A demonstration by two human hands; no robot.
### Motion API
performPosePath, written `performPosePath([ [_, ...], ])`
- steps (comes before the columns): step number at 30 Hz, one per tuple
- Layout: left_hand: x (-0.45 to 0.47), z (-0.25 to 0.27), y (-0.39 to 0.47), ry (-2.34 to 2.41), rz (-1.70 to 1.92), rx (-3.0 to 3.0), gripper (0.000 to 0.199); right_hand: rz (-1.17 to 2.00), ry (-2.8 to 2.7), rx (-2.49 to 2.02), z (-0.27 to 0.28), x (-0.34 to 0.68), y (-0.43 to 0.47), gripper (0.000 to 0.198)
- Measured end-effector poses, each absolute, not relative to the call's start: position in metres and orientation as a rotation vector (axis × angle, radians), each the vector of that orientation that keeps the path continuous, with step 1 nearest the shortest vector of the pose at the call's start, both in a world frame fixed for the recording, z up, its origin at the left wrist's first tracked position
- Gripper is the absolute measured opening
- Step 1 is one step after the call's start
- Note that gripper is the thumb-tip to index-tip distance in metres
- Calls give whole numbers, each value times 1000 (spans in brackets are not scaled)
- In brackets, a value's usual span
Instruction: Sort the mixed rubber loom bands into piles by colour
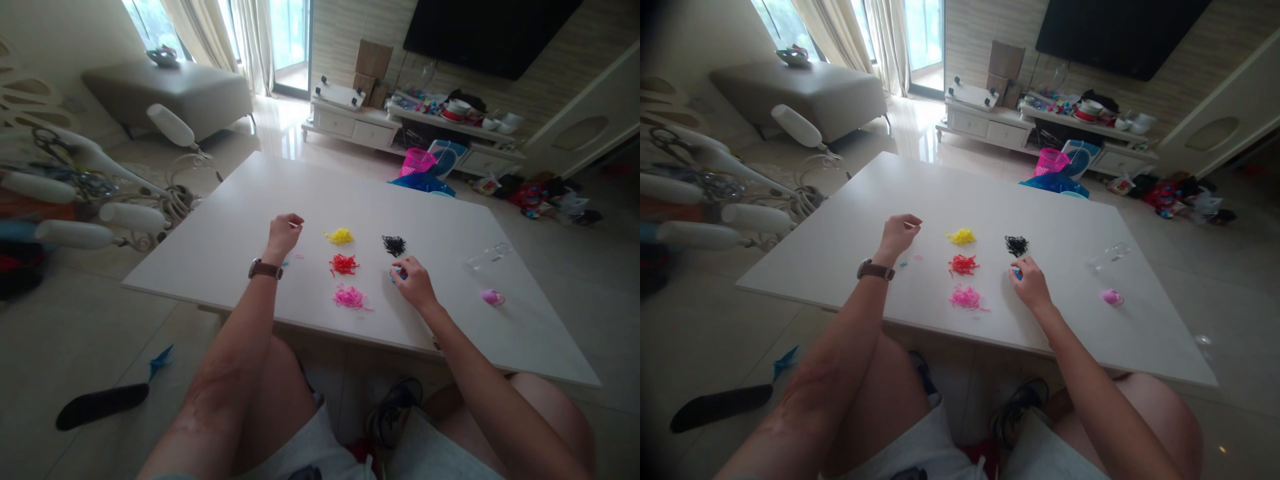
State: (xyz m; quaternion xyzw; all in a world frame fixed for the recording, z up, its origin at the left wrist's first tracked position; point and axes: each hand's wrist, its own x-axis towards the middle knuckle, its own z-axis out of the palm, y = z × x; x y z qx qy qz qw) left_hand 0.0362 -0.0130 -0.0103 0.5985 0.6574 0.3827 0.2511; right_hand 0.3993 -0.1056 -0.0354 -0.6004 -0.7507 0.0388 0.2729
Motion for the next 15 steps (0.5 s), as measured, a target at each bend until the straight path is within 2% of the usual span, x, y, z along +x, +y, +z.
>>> performPosePath([
  [2, 16, -13, -18, 1799, 809, 1668, 18, 137, -2016, -1598, -38, 396, -119, 15],
  [6, 2, -25, -28, 1693, 417, 1764, 21, 177, -2002, -1573, -40, 390, -137, 16],
  [11, 13, -33, -28, 1702, 333, 1912, 10, 187, -1956, -1564, -39, 388, -150, 15],
  [15, 39, -26, -39, 1343, 349, 2032, 9, 195, -1922, -1575, -41, 390, -163, 14],
])
